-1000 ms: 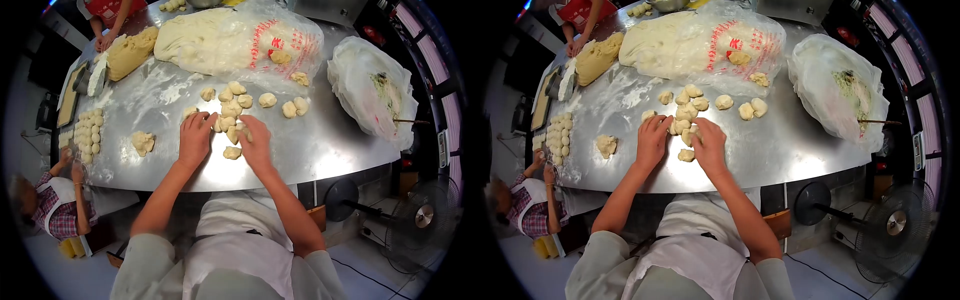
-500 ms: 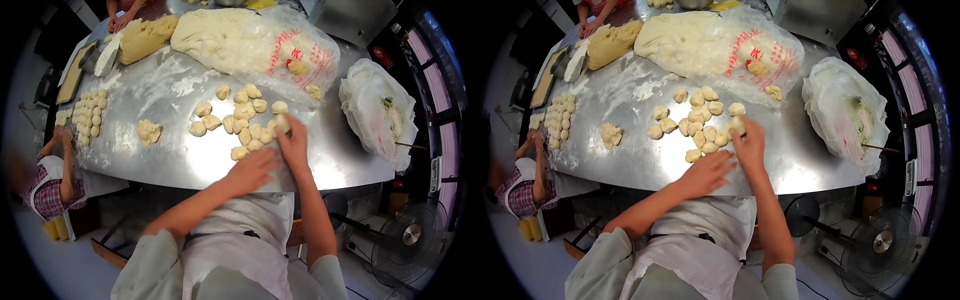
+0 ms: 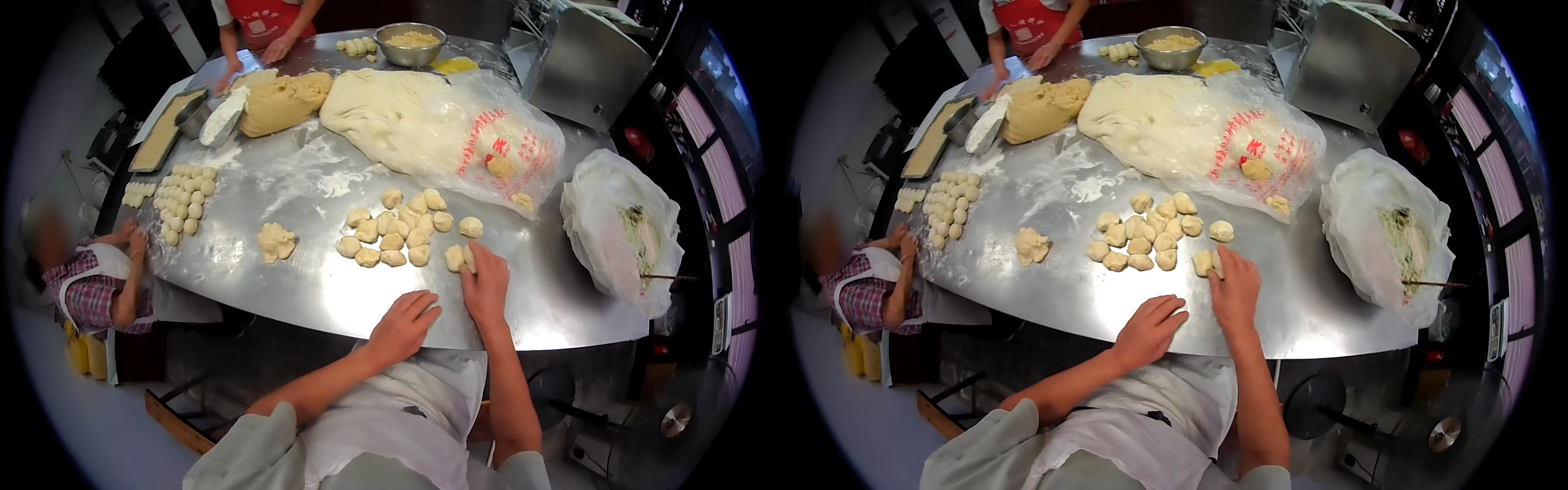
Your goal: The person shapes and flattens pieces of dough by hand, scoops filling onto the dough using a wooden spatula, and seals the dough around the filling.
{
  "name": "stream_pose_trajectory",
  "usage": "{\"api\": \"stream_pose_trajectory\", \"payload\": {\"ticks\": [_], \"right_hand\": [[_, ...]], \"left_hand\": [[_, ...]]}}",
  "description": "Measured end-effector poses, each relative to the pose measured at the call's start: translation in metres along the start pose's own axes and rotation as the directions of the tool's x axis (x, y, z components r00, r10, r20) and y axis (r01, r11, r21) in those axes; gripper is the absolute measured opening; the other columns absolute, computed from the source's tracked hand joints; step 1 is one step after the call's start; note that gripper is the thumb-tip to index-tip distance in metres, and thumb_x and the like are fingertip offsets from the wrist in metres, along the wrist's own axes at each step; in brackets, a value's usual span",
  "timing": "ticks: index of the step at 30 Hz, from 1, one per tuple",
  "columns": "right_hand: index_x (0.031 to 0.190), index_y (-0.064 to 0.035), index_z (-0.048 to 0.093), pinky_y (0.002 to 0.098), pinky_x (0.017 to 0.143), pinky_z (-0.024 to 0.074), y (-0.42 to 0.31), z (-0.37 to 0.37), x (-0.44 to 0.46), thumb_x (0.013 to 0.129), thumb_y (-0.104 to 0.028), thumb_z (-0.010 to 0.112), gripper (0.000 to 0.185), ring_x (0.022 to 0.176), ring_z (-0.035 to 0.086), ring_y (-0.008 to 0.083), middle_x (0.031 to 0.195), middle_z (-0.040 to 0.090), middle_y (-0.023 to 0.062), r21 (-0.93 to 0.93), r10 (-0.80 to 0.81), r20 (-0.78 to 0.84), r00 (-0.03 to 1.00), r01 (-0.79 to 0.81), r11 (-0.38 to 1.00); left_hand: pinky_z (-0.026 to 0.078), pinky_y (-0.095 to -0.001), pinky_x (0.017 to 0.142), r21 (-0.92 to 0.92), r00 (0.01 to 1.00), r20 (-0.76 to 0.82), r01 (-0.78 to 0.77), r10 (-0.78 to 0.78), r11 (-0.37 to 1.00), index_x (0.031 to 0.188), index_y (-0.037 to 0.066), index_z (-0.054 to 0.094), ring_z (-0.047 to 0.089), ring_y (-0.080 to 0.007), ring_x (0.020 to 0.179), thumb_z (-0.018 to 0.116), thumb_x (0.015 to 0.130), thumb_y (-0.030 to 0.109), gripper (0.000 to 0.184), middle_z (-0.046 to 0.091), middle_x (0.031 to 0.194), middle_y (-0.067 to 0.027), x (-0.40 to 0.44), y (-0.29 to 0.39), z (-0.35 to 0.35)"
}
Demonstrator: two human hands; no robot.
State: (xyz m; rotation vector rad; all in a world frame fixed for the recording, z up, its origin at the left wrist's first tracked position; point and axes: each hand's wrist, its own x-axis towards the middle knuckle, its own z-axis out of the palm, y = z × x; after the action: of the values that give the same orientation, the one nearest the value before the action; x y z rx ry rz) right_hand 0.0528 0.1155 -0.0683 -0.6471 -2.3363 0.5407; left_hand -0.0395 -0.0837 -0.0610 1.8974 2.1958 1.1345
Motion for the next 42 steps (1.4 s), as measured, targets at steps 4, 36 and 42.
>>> {"api": "stream_pose_trajectory", "payload": {"ticks": [4,36,42], "right_hand": [[0.125,-0.0041,0.065,0.0422,0.097,0.0485,0.011,0.0,-0.004,0.089,-0.007,0.075,0.037,0.107,0.061,0.0328,0.121,0.065,0.0132,0.211,0.167,-0.012,0.986,-0.16,0.964],[0.119,-0.0004,0.066,0.0324,0.096,0.0518,-0.058,-0.051,-0.072,0.089,0.007,0.074,0.031,0.106,0.066,0.0189,0.116,0.07,0.0068,0.662,0.461,0.217,0.861,-0.477,0.579],[0.123,-0.0064,0.069,0.0391,0.081,0.0504,-0.055,-0.057,-0.052,0.078,-0.001,0.084,0.048,0.09,0.059,0.0287,0.1,0.065,0.0088,0.282,0.133,0.185,0.974,-0.182,0.942]], "left_hand": [[0.049,-0.0442,0.106,-0.046,0.998,-0.045,0.03,-0.032,0.998,0.12,0.001,0.068,0.059,-0.0332,0.127,0.067,0.085,-0.001,0.035,0.064,0.131,-0.0136,-0.003,-0.004,0.006],[0.048,-0.0405,0.113,-0.789,0.712,0.608,0.494,-0.35,-0.366,0.158,0.0,0.036,0.059,-0.0232,0.128,0.049,0.113,0.035,0.058,0.055,0.143,-0.013,0.045,0.03,0.037],[0.054,-0.0348,0.099,-0.743,0.647,0.664,0.626,-0.376,-0.237,0.146,0.006,0.051,0.066,-0.0192,0.114,0.044,0.114,0.039,0.046,0.062,0.129,-0.0086,0.041,0.03,0.016]]}}
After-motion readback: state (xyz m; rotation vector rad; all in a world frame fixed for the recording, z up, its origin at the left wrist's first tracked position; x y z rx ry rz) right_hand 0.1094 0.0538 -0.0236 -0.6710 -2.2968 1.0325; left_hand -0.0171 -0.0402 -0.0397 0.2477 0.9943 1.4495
